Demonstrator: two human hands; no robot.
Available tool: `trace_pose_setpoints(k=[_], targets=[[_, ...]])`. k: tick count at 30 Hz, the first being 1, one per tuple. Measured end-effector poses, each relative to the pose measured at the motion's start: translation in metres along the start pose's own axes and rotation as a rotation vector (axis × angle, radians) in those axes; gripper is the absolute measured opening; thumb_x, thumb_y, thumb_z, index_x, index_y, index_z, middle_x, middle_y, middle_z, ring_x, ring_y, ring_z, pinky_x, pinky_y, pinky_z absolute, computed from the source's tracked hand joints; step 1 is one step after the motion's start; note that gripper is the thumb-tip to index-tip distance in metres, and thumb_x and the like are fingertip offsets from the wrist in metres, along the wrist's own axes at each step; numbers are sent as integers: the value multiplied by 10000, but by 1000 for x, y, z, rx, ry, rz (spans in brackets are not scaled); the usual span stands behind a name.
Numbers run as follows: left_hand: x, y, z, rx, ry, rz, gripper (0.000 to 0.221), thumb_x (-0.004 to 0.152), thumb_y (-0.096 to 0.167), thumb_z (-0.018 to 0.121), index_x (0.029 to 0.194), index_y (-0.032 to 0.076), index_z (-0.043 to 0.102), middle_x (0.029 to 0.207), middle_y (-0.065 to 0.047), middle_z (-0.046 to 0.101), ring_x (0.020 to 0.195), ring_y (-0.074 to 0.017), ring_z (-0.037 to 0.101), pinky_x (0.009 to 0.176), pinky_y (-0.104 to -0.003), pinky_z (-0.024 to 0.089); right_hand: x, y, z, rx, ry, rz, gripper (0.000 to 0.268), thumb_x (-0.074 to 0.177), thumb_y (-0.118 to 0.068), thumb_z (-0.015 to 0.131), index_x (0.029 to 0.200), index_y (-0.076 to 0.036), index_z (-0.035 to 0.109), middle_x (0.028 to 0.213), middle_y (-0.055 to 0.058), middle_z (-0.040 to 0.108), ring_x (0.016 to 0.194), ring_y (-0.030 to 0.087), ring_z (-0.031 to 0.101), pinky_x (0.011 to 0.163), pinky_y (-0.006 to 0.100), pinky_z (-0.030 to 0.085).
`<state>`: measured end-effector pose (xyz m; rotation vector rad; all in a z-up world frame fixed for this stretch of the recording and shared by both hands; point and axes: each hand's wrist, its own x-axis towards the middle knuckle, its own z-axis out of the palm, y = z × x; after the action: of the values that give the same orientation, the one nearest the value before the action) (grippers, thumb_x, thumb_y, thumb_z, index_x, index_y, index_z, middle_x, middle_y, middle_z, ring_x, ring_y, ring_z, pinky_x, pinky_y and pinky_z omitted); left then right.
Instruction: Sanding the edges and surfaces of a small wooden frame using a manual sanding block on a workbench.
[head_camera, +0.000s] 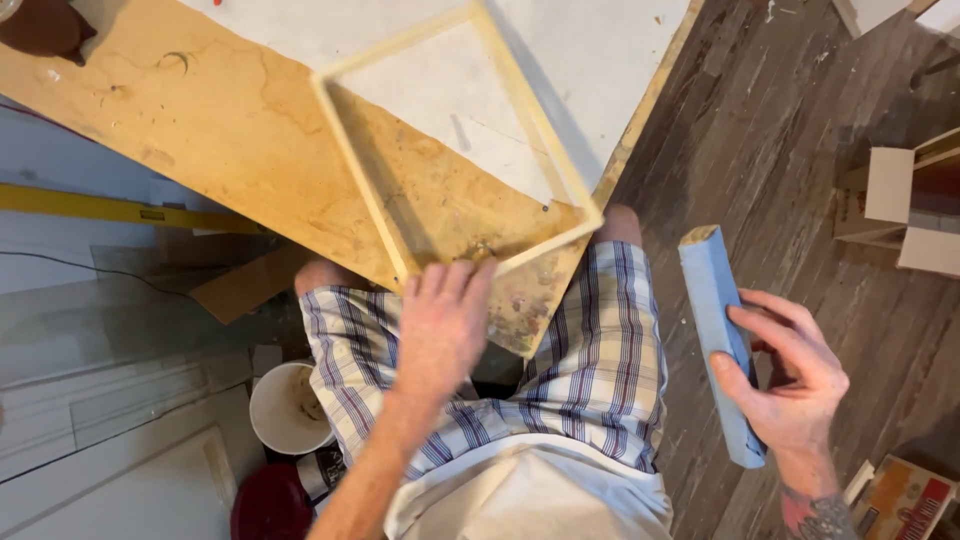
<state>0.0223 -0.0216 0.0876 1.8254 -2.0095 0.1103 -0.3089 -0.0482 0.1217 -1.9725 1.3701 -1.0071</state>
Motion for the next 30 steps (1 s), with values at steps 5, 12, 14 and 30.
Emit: trace_pose_setpoints(k=[5, 12, 14, 30], targets=[[-34, -59, 16, 127, -28, 58, 270, 1017, 231, 634, 1256, 133, 712, 1110, -64, 724, 987, -212, 648, 819, -384, 500, 6, -10, 20, 29, -42, -23, 390, 836, -92, 770, 1167, 101, 694, 1283, 278, 650, 1034, 276, 674, 700, 286, 583], [-3, -7, 44, -142, 114, 95, 386, 896, 84, 629, 1278, 122, 671, 1250, -123, 632, 1164, -299, 599, 1037, -503, 436, 29, -40, 58, -1, -131, -70, 349, 804, -67, 822, 1145, -26, 760, 1245, 184, 684, 992, 253, 680, 743, 314, 609], [-4, 1, 70, -192, 63, 122, 443, 928, 110, 619, 1367, 164, 643, 1265, -125, 607, 1188, -285, 594, 1101, -512, 401, 37, -44, 65, 21, -90, -85, 354, 775, -61, 854, 1123, -64, 790, 1195, 178, 719, 862, 246, 690, 719, 327, 587], [-13, -6, 49, -244, 87, 250, 265, 1068, 133, 453, 1231, 166, 659, 1122, -95, 551, 1081, -270, 564, 906, -406, 462, 49, -44, 91, -53, -140, -124, 372, 812, -87, 855, 1175, -115, 780, 1212, 123, 688, 863, 214, 637, 742, 338, 571]])
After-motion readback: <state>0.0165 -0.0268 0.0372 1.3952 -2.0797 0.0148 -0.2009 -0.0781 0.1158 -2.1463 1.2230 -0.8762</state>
